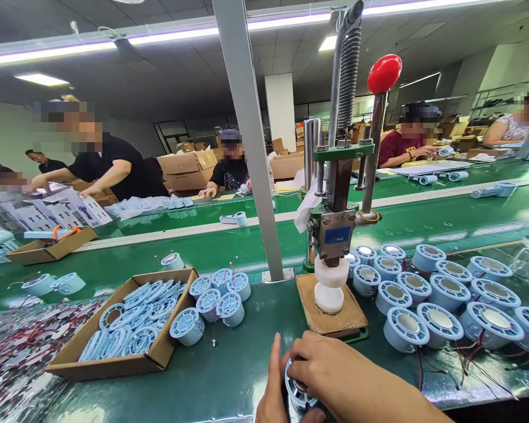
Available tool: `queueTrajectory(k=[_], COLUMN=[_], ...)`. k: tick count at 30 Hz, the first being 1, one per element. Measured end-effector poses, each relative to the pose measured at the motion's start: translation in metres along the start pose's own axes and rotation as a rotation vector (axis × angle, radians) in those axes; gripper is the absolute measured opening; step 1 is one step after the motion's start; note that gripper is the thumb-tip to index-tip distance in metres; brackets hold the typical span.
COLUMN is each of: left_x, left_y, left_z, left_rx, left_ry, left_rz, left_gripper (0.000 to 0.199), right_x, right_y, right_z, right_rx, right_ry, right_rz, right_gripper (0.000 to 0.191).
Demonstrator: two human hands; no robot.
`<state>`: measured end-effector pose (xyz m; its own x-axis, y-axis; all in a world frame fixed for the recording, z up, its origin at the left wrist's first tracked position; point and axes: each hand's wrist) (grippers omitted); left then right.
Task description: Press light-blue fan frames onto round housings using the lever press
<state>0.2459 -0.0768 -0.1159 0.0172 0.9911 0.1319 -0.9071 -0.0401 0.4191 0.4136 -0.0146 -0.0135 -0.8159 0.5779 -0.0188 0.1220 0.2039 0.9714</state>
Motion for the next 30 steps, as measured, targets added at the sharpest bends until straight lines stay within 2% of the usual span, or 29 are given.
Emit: queueTrajectory(k=[2,6,10,14,16,17,19,21,22,24,26,27,29,30], left_x=[0.004,0.002,0.000,0.000,-0.002,-0.003,-0.004,-0.004,-0.004,-0.003,-0.002,-0.002,-0.003,-0.003], left_y=[-0.004,-0.008,-0.008,-0.008,-0.009,-0.010,-0.013,-0.015,-0.015,-0.013,-0.011,-0.010,-0.010,-0.012], left_z=[0.000,-0.002,-0.006,-0.006,-0.006,-0.007,-0.007,-0.008,-0.009,-0.010,-0.012,-0.012,-0.013,-0.013], left_rx=[-0.029,0.012,0.049,0.058,0.082,0.108,0.164,0.179,0.171,0.147,0.103,0.068,-0.015,-0.041], left_ry=[0.026,-0.011,-0.016,-0.045,-0.047,-0.041,-0.040,-0.067,-0.085,-0.090,-0.079,-0.074,-0.075,-0.079], left_rz=[-0.043,0.013,0.025,0.031,0.042,0.053,0.078,0.090,0.089,0.090,0.076,0.065,0.034,0.021], left_gripper=[0.106,0.108,0.107,0.106,0.103,0.101,0.098,0.098,0.100,0.102,0.105,0.107,0.114,0.118], right_x=[0.000,-0.001,0.003,0.002,-0.006,-0.010,-0.016,-0.011,-0.005,0.014,0.030,0.034,0.029,0.022], right_y=[0.002,0.002,-0.013,-0.023,-0.011,-0.002,0.015,0.023,0.022,0.010,-0.002,-0.005,-0.008,-0.010], right_z=[0.000,-0.001,0.001,0.007,0.007,0.005,-0.004,-0.015,-0.020,-0.025,-0.023,-0.021,-0.016,-0.013], right_rx=[-0.017,-0.094,-0.187,-0.212,-0.085,0.023,0.341,0.745,0.948,1.246,1.396,1.429,1.366,1.259], right_ry=[0.022,0.058,0.100,0.121,0.094,0.079,0.074,0.100,0.089,0.011,-0.080,-0.095,-0.087,-0.082], right_rz=[0.030,0.093,0.181,0.147,0.191,0.260,0.482,0.679,0.697,0.590,0.432,0.422,0.543,0.627], right_gripper=[0.016,0.013,0.010,0.006,0.010,0.013,0.014,0.039,0.050,0.060,0.061,0.060,0.055,0.052])
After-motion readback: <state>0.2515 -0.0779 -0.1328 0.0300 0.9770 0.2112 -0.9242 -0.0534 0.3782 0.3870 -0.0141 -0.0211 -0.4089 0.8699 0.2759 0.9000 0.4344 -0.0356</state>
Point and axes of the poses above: each hand's wrist, its own x-axis towards the middle knuckle, its own y-axis out of the back of the hand, z = x × y, and after that the axes turned 7 degrees about -y, right-handed
